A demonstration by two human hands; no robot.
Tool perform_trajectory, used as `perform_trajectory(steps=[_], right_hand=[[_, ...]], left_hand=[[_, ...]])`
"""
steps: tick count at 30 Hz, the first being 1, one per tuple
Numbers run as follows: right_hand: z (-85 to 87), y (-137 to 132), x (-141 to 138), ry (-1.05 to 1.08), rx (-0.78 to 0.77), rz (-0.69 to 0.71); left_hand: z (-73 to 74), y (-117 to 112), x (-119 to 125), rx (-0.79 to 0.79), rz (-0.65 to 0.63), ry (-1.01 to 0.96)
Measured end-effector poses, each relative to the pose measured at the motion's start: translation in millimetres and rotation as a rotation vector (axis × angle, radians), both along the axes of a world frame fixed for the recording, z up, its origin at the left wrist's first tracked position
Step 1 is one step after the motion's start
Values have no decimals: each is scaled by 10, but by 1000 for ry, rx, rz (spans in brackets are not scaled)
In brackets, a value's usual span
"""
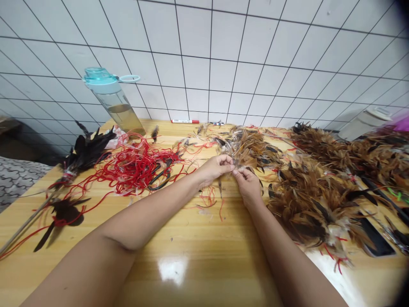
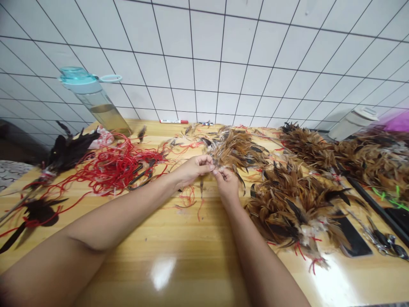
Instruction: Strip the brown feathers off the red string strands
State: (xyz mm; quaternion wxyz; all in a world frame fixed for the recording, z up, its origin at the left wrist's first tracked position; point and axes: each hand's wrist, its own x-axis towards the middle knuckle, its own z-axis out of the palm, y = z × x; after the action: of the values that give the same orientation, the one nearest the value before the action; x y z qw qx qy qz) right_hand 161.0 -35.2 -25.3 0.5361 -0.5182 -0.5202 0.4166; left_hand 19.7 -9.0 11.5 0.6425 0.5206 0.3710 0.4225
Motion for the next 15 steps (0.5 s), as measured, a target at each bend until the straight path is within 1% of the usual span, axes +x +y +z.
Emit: perform_trajectory(steps=[4,7,10,13,15], right_hand=[[-6,2,13,81,-20,-37],[-17,9,19,146,-34,-70],[-22,10,18,144,-41,-89],[-19,2,13,106,-37,-100],[-15,-5,11,77,-27,-110]], left_hand=[[31,6,-38,72,-2,120],[37,9,-55,108,-67,222],[34,-2,-37,129,-119,331],[25,-7,-14,161,-108,392],[21,-2,-15,166,-73,377]])
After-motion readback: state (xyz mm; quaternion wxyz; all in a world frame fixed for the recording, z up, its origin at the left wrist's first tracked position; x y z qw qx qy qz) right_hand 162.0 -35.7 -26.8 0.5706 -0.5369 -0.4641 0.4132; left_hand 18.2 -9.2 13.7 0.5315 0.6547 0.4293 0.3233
